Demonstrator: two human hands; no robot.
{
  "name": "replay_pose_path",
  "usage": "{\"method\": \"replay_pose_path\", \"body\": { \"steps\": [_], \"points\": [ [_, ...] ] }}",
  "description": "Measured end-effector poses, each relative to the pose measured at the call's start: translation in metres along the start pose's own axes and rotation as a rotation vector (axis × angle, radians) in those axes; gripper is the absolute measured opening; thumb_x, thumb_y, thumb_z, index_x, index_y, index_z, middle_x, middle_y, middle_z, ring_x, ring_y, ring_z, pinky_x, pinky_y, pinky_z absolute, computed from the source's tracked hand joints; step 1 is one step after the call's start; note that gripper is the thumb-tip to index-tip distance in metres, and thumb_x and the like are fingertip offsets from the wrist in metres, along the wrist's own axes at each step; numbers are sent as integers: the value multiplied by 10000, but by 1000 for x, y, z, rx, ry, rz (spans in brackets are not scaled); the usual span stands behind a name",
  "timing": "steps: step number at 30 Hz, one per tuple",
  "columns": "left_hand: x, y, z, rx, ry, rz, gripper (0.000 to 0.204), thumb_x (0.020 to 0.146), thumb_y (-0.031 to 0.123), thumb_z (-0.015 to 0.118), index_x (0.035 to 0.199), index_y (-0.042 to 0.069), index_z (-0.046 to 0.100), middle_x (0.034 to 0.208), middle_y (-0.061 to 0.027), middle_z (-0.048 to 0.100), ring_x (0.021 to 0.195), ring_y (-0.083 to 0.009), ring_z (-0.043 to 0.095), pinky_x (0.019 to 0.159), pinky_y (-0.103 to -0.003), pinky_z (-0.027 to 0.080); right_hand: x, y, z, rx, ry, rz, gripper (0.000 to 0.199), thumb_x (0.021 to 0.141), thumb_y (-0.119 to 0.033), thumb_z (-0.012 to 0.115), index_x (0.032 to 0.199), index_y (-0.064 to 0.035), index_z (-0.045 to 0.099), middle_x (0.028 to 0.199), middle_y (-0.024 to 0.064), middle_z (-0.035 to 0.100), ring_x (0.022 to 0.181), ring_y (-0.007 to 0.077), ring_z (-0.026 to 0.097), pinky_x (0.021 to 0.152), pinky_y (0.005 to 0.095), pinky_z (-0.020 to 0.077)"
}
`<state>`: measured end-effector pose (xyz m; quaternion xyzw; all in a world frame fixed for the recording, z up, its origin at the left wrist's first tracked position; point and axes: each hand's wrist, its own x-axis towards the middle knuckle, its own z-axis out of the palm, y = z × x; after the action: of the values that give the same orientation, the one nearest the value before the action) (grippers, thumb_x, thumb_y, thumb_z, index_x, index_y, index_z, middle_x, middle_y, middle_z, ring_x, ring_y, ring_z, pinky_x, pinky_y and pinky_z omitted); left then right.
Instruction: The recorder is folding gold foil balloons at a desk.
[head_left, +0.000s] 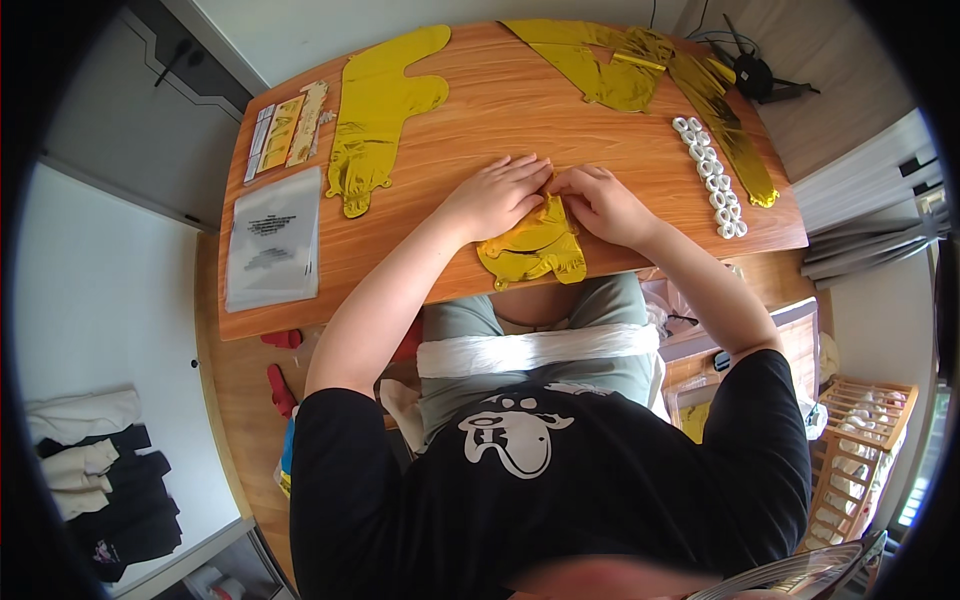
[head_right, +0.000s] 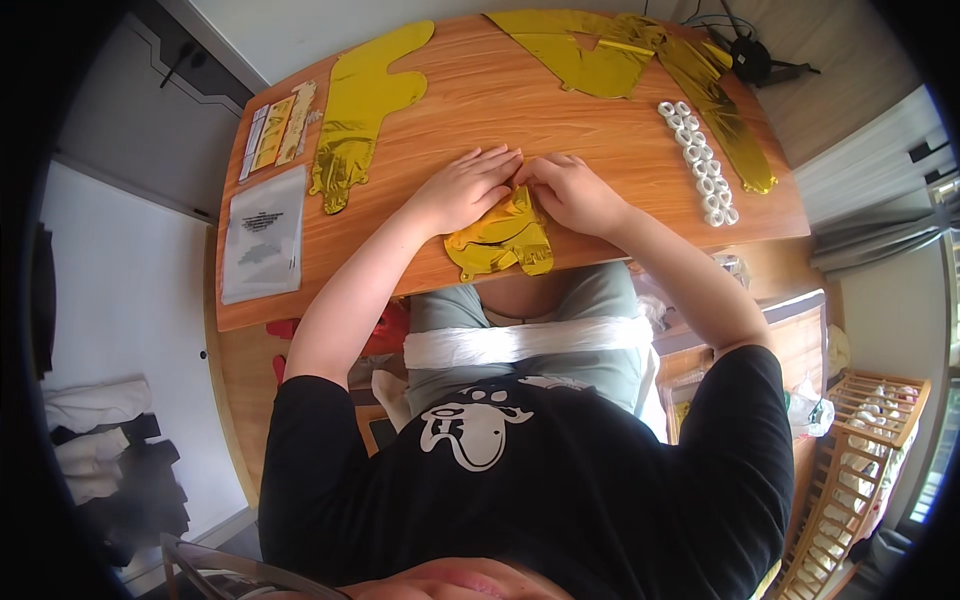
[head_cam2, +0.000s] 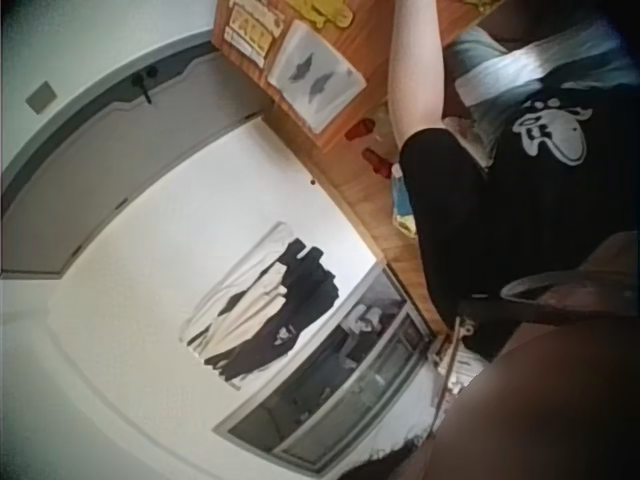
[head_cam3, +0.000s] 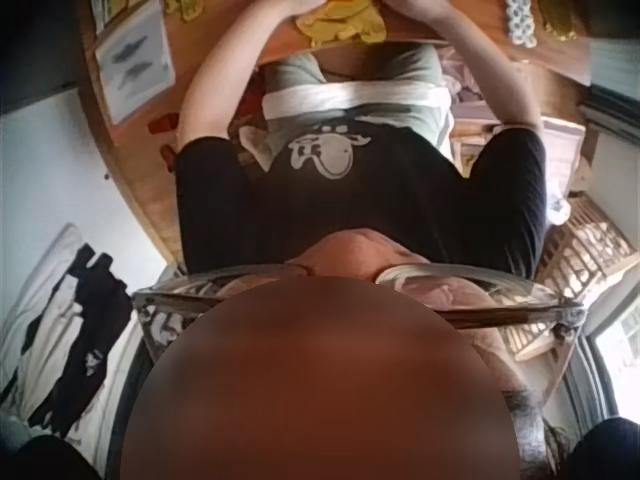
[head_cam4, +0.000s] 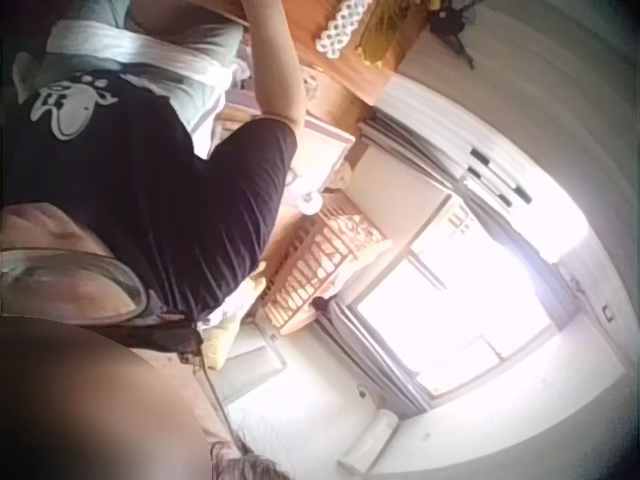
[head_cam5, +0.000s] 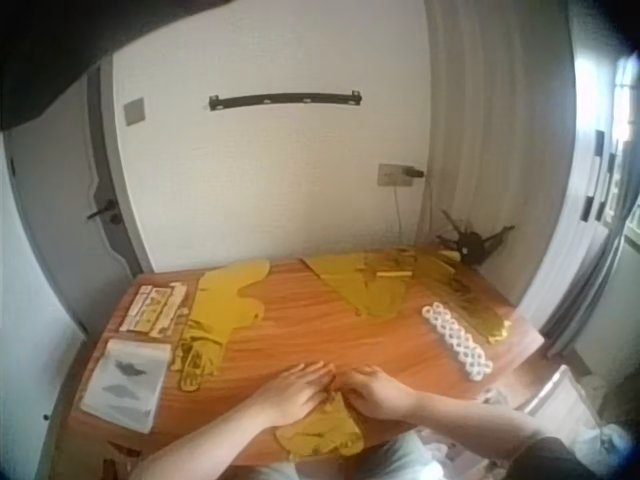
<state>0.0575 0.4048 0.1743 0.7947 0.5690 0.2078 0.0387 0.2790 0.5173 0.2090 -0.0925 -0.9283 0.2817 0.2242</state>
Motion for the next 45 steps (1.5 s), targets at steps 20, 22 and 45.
{"method": "replay_pose_path", "body": {
  "steps": [20, 22, 45],
  "points": [
    [0, 3, -2, 9, -8, -21, 492, 1077, 297, 506, 1524, 91, 495, 1577, -103, 496, 1486, -291, 422, 1227, -471, 325, -3, 1, 3, -279, 81, -70, 210, 807, -108, 758, 1016, -123, 752, 984, 46, 737, 1009, 262, 679, 926, 398, 510],
    [0, 3, -2, 11, -17, -33, 491, 1079, 294, 501, 1529, 97, 490, 1585, -100, 487, 1489, -290, 419, 1227, -471, 327, -3, -4, 0, -268, 54, -53, 240, 826, -110, 744, 1065, -123, 753, 1012, 56, 738, 1036, 264, 676, 947, 407, 503],
    [15, -18, -40, -794, -129, -285, 393, 1069, 189, 542, 1445, 90, 600, 1475, -84, 604, 1357, -234, 567, 1172, -396, 404, -29, -6, -13, -473, -128, -133, 369, 939, -242, 676, 1304, -197, 704, 1357, -31, 673, 1291, 213, 572, 1123, 471, 380]
  ]
}}
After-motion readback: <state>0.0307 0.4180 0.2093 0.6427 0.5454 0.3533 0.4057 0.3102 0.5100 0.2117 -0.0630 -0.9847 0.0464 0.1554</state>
